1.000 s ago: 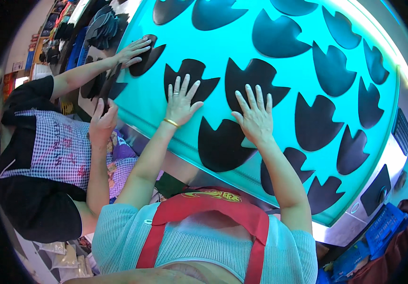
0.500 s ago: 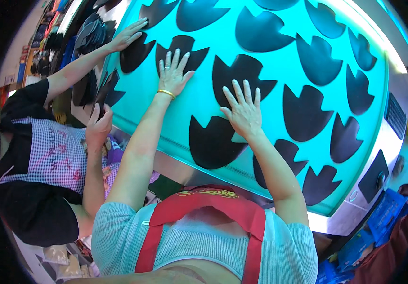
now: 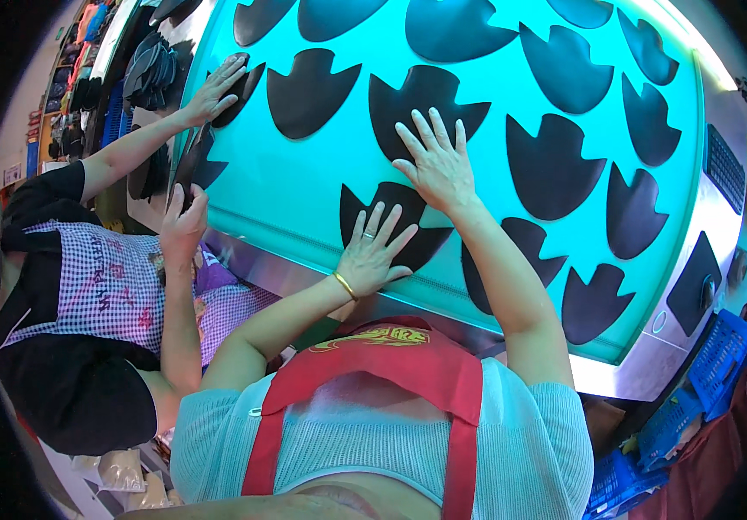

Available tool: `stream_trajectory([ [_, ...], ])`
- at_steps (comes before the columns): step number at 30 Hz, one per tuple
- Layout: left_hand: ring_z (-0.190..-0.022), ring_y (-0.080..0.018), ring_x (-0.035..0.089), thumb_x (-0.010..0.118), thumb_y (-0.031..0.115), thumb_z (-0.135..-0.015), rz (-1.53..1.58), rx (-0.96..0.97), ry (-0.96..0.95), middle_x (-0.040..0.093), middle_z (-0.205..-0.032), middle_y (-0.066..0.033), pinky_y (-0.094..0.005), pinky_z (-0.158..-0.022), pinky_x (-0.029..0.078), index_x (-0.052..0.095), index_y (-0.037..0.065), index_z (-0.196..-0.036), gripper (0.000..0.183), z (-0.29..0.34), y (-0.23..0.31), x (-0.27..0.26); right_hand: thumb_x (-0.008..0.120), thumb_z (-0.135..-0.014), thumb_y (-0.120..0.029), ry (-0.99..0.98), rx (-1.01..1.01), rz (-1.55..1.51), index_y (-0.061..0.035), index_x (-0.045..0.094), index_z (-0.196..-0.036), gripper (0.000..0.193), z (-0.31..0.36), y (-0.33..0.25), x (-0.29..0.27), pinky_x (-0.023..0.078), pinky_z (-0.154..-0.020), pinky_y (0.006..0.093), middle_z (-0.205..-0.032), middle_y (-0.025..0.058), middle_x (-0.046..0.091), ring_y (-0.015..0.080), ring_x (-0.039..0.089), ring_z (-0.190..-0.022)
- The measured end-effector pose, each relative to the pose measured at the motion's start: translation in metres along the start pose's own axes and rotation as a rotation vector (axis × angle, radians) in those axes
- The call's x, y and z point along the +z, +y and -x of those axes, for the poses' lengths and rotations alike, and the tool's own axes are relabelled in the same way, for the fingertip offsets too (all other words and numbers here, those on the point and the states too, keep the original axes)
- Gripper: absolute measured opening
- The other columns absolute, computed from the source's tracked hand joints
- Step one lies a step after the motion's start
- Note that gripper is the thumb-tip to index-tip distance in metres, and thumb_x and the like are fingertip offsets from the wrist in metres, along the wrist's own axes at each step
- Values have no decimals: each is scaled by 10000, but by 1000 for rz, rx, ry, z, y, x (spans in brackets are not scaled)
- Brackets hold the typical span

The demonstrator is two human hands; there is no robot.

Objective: The person places black shoe upper components onto a green glowing work surface and arranges them into rows with the help of another person.

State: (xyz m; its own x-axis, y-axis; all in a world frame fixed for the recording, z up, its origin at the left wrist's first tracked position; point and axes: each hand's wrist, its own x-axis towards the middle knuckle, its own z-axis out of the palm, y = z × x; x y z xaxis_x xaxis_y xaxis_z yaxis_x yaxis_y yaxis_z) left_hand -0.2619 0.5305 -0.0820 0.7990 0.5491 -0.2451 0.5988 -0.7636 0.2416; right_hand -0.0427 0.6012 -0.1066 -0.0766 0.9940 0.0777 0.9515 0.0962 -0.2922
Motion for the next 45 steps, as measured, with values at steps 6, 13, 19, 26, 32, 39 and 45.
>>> stream_trajectory([
  [6,-1506,-442,106,645,626,-831,-21,23,14,136,-1643,-171,-615,-1189,135,331,239,-1554,877,-15,-15,12,453,-999,-549,10,11,67,-279,409,-1519,587,1,10,16,149,-1198,588,-1617,41,315,296,210,-1517],
  [13,-1514,-436,81,627,639,-842,-8,-14,-10,135,-1643,-173,-609,-1194,122,326,240,-1559,873,-21,-7,16,441,-1007,-540,-51,23,90,-303,366,-1543,591,2,18,22,130,-1208,585,-1636,18,277,277,182,-1529],
  [19,-1504,-444,122,606,652,-847,-39,-41,-2,155,-1636,-182,-611,-1185,156,325,229,-1559,875,-28,-2,12,472,-999,-521,22,-6,32,-288,394,-1528,583,0,27,21,139,-1206,587,-1625,30,300,287,182,-1528],
  [26,-1500,-441,139,621,650,-833,-47,-59,-46,145,-1646,-164,-618,-1184,151,294,263,-1572,896,-28,14,-12,490,-981,-545,54,0,-68,-248,385,-1529,632,-4,40,-18,130,-1206,591,-1603,63,336,311,212,-1516],
  [32,-1513,-439,87,559,691,-863,-89,-58,-54,93,-1656,-164,-613,-1192,112,286,267,-1573,871,-24,20,-21,451,-1014,-522,187,174,117,-209,391,-1524,601,-38,95,-56,173,-1188,589,-1597,75,344,292,262,-1499],
  [39,-1495,-442,166,678,537,-858,47,-40,261,223,-1610,-209,-584,-1183,156,341,96,-1529,871,-52,25,-66,345,-1037,-553,102,440,274,-166,364,-1540,635,-67,150,-87,138,-1204,575,-1616,43,325,269,210,-1522],
  [45,-1504,-434,152,638,527,-896,-30,-36,321,216,-1616,-210,-579,-1194,146,323,114,-1545,832,-116,10,-92,281,-1043,-564,1,388,359,-200,306,-1573,643,-68,145,-95,94,-1217,568,-1641,-2,275,241,138,-1543],
])
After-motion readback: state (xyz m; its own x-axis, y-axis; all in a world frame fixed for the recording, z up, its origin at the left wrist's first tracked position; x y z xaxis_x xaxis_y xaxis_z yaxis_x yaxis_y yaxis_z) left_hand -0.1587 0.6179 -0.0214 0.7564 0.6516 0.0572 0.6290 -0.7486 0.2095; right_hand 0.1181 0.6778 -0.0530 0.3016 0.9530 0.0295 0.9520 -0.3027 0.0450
